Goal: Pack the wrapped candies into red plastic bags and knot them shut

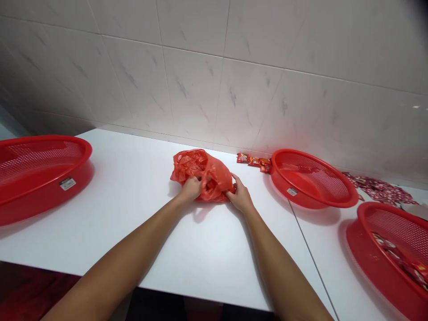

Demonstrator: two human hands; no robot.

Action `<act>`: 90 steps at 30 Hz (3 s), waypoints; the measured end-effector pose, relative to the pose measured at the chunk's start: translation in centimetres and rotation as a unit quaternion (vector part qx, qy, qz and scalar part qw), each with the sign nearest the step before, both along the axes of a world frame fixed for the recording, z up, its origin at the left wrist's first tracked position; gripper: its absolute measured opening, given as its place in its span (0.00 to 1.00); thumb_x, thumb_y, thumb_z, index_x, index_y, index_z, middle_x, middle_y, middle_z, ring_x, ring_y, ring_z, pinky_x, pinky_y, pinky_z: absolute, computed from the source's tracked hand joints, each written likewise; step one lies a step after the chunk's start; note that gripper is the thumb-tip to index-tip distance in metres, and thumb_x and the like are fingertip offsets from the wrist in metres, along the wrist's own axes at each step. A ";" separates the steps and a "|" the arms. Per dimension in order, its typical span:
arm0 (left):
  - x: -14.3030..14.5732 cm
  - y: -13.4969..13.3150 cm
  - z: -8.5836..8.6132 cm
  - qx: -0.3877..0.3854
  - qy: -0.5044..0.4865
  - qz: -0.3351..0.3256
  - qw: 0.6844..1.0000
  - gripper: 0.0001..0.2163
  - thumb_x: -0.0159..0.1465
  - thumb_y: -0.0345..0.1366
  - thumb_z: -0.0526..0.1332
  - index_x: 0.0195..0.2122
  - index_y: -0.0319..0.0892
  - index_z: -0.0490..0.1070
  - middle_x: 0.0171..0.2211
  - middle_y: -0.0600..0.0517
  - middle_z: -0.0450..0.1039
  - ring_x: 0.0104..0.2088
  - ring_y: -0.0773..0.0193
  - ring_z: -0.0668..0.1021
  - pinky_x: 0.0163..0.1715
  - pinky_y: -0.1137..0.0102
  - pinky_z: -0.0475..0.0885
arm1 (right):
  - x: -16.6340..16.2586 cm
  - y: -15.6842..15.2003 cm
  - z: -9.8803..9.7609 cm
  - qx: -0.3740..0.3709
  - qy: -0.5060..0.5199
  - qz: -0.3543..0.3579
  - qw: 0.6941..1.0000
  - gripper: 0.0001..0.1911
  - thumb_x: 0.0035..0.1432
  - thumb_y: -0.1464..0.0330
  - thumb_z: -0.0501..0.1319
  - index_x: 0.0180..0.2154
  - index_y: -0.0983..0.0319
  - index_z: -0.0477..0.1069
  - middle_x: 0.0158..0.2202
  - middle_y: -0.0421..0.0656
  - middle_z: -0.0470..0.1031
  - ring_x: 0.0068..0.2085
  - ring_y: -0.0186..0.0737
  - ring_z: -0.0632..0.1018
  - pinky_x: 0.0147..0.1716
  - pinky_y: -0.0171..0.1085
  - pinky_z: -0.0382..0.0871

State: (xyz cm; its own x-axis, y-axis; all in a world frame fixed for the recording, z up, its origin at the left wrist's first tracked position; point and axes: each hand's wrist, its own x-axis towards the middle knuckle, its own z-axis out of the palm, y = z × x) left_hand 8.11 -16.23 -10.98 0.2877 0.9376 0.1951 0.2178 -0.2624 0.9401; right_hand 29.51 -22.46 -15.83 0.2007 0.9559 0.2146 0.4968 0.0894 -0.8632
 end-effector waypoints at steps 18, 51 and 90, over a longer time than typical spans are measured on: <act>-5.4 -2.9 16.9 0.400 -0.429 0.034 0.809 0.11 0.67 0.47 0.73 0.42 0.47 0.80 0.41 0.59 0.83 0.48 0.63 0.83 0.62 0.60 0.75 | -1.4 1.7 -0.5 0.048 0.231 0.167 0.957 0.59 0.55 0.58 0.72 0.77 0.37 0.38 0.78 0.44 0.51 0.69 0.49 0.71 0.58 0.49 0.74; -1.9 -2.2 1.4 0.192 0.374 -0.107 0.901 0.37 0.63 0.56 0.66 0.70 0.47 0.67 0.71 0.40 0.65 0.69 0.39 0.69 0.69 0.48 0.64 | 2.6 2.0 -0.8 0.117 0.362 0.028 0.925 0.15 0.52 0.64 0.68 0.42 0.59 0.82 0.48 0.48 0.85 0.51 0.49 0.84 0.47 0.43 0.77; 1.1 -4.9 -0.3 0.414 0.303 -0.094 0.853 0.19 0.71 0.29 0.52 0.57 0.43 0.77 0.51 0.40 0.82 0.49 0.47 0.83 0.53 0.51 0.72 | 0.7 -2.4 4.2 0.116 0.300 0.065 0.945 0.22 0.61 0.54 0.60 0.51 0.57 0.79 0.39 0.46 0.85 0.17 0.29 0.52 0.19 0.37 0.47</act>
State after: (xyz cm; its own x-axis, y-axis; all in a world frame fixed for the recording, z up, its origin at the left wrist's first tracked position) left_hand 9.17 -21.14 -11.28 0.7012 0.4766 0.5303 0.4789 -0.8658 0.1449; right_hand 30.19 -24.84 -11.62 0.2367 0.9220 0.3064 -0.1031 0.3374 -0.9357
